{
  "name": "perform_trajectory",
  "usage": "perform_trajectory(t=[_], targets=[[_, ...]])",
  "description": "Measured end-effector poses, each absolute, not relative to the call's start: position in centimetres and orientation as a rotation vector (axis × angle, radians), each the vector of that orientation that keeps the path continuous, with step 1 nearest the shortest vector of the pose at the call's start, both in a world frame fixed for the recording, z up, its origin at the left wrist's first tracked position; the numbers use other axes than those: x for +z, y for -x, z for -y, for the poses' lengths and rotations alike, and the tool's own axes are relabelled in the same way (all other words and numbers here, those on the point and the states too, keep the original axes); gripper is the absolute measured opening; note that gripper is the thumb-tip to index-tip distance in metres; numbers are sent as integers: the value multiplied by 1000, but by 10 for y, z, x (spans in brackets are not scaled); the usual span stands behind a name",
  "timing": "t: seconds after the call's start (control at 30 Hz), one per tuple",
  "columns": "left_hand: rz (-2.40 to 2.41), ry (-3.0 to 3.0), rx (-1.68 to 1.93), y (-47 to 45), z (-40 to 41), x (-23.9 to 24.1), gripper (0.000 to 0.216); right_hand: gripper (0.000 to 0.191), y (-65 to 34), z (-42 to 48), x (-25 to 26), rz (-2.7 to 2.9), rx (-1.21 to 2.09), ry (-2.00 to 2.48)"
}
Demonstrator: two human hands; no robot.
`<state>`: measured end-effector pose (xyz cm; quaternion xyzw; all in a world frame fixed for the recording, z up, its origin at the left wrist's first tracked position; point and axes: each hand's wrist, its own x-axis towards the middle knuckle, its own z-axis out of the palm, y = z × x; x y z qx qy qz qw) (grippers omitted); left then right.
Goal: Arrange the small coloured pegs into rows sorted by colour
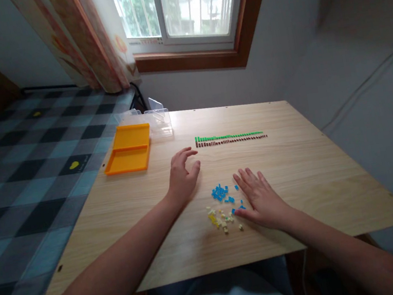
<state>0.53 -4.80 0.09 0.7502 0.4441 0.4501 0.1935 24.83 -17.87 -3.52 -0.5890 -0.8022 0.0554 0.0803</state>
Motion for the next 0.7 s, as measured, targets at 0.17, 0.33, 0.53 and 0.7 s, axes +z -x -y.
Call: perform_trajectory(t=[0.17, 0.33, 0.53, 0.7], targets=[[-1263, -2086, 1216, -4, 44, -4, 23, 91, -246, 164, -33, 2430, 162, 1783], [-1026, -2293, 913, -7, 56, 0, 43, 91, -251, 164, -36, 2440, 127, 1749], [-809, -2520, 443, -22, 82, 4, 85, 91, -268, 172, -40, 2439, 88, 1814], [-813, -2578, 346, -30, 87, 0, 92, 79, -268, 175, -40, 2471, 92, 1868]])
